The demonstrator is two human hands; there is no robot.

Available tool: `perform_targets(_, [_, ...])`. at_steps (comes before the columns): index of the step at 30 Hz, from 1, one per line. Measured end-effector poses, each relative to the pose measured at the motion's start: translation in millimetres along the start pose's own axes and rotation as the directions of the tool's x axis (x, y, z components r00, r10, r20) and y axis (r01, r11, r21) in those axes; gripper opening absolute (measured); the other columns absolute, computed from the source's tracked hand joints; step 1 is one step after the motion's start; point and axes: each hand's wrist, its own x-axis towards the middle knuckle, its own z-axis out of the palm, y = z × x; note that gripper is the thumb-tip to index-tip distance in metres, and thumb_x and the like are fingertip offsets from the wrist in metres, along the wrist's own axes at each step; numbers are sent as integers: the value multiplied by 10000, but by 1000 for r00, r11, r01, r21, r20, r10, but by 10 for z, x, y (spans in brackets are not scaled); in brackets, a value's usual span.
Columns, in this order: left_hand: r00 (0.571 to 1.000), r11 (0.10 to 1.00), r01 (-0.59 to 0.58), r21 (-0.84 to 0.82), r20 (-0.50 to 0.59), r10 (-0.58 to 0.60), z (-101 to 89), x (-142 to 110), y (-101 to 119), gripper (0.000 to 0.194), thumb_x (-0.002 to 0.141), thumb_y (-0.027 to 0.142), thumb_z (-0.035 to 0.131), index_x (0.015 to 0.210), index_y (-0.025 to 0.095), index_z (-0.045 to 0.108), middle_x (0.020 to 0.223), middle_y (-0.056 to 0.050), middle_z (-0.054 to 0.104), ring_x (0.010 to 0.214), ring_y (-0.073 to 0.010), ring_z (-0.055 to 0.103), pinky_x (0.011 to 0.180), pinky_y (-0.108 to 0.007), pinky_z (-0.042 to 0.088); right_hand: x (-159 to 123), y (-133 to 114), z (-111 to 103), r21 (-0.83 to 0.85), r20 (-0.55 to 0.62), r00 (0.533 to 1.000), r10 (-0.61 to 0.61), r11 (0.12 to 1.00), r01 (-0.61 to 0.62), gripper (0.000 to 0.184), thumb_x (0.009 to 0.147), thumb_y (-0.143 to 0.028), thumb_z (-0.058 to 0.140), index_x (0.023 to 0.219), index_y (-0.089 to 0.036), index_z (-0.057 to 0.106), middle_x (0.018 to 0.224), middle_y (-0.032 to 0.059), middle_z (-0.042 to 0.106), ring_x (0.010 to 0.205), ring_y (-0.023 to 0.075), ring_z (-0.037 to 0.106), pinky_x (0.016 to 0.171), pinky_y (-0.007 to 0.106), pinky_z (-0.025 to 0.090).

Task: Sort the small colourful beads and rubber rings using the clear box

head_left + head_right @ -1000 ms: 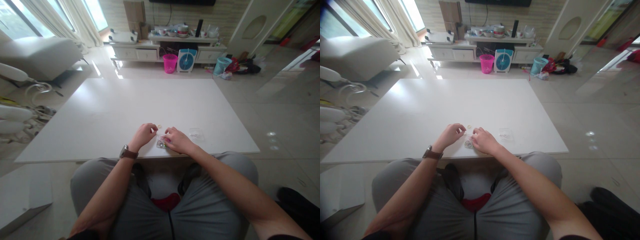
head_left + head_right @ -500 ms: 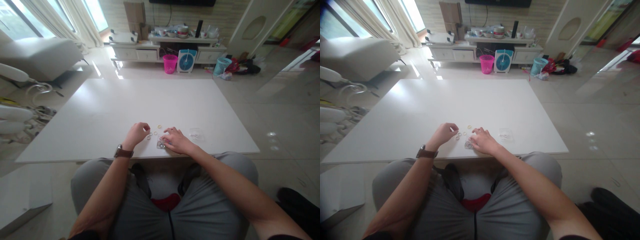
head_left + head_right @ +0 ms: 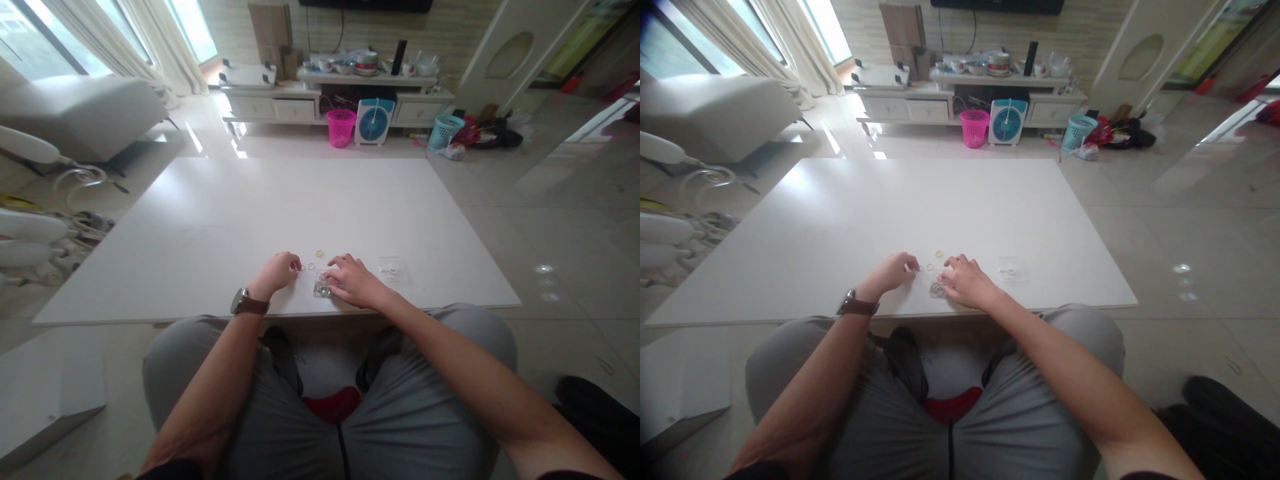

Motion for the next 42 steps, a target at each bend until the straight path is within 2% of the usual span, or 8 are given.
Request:
perform_targets(6, [996,992,54,114,63,-61,15,5,-17,88,736,168,639,758,197,719,842,-75,728,747,-195,635,704,-278,477,-8,-10,-8,0,-6,1000,-2,1000,2,254,980,-305,577,1169,-217,722,1333,121,574,1242,287,435,984,446,398])
perform_targets(9, [995,984,27,174,94,-44,24,-13,11,131,780,166,589,768,189,717,825,-85,730,732,-191,639,697,-269,476,-6,-9,-8,0,2,1000,-1,1000,1,261,980,-301,579,1185,-216,716,1341,124,569,1250,287,430,992,450,396])
perform_targets(15, [987,948,-18,317,160,-35,5,-57,122,249,876,176,472,826,140,714,919,-140,726,807,-210,660,750,-296,482,0,-9,-21,4,23,1000,8,1000,-8,270,982,-319,586,1197,-218,714,1350,128,564,1257,292,427,1005,454,392])
perform_targets(19, [991,965,-32,260,133,-3,-52,-67,158,190,873,173,493,862,148,681,958,-116,717,828,-194,645,742,-284,462,-7,-12,-29,-3,13,1000,6,1000,-6,266,981,-309,583,1193,-220,717,1341,122,571,1249,289,433,999,452,394])
perform_targets(26, [980,990,-22,137,197,-5,-111,-66,148,121,835,161,531,784,169,640,805,-51,705,697,-162,584,632,-273,399,-10,-16,-33,2,10,1000,5,1000,-5,268,985,-306,572,1192,-222,720,1336,122,573,1239,287,436,1005,450,386])
perform_targets(31, [978,992,-11,122,208,-15,-57,-49,103,120,822,160,536,789,173,651,811,-50,713,711,-167,600,646,-274,414,-12,-15,-35,9,13,1000,7,1000,-8,276,977,-303,583,1204,-222,718,1335,127,574,1242,288,433,999,449,385])
perform_targets(36, [986,993,-30,118,165,10,-104,-59,108,125,821,141,536,784,171,652,809,-53,716,716,-170,605,662,-276,428,-11,-10,-26,4,9,1000,1,1000,-2,272,977,-292,572,1195,-227,720,1330,122,578,1238,286,438,989,449,388])
perform_targets(42, [977,995,0,95,212,-21,-124,-61,130,114,819,152,570,775,173,672,788,-43,722,688,-163,611,630,-264,429,-9,-4,-15,0,-3,1000,-7,1000,7,269,971,-282,569,1185,-219,721,1310,121,589,1225,286,448,972,444,400])
